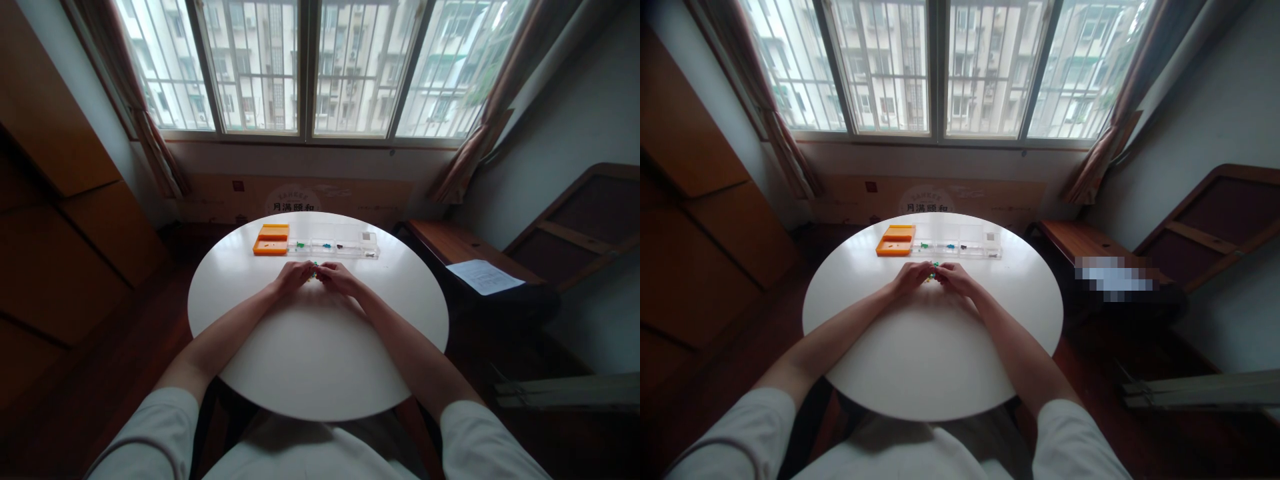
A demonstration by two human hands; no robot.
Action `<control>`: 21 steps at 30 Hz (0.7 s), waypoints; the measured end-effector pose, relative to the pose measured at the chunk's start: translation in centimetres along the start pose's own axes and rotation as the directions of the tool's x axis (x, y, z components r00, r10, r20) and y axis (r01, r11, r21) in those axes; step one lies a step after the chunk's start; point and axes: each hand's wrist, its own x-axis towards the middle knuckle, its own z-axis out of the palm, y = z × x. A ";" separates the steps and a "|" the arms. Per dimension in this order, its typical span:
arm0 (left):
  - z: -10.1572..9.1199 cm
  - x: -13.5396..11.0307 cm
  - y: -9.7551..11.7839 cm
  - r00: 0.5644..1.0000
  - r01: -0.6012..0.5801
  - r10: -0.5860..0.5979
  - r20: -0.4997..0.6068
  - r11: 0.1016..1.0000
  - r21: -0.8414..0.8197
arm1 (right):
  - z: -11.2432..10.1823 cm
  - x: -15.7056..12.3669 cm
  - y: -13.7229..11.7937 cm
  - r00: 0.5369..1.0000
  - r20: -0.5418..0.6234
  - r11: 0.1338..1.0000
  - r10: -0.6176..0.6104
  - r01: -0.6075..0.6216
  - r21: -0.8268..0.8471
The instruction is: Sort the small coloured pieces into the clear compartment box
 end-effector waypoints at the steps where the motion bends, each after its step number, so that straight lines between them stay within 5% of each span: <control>1: 0.0 0.0 0.0 1.000 -0.003 0.003 -0.001 1.000 -0.011 | 0.0 0.0 0.0 1.000 -0.001 1.000 0.005 -0.005 0.003; 21: 0.3 0.1 -0.3 0.999 0.047 -0.047 -0.003 0.999 -0.020 | 0.1 0.0 -0.1 1.000 -0.007 0.999 -0.016 0.016 -0.029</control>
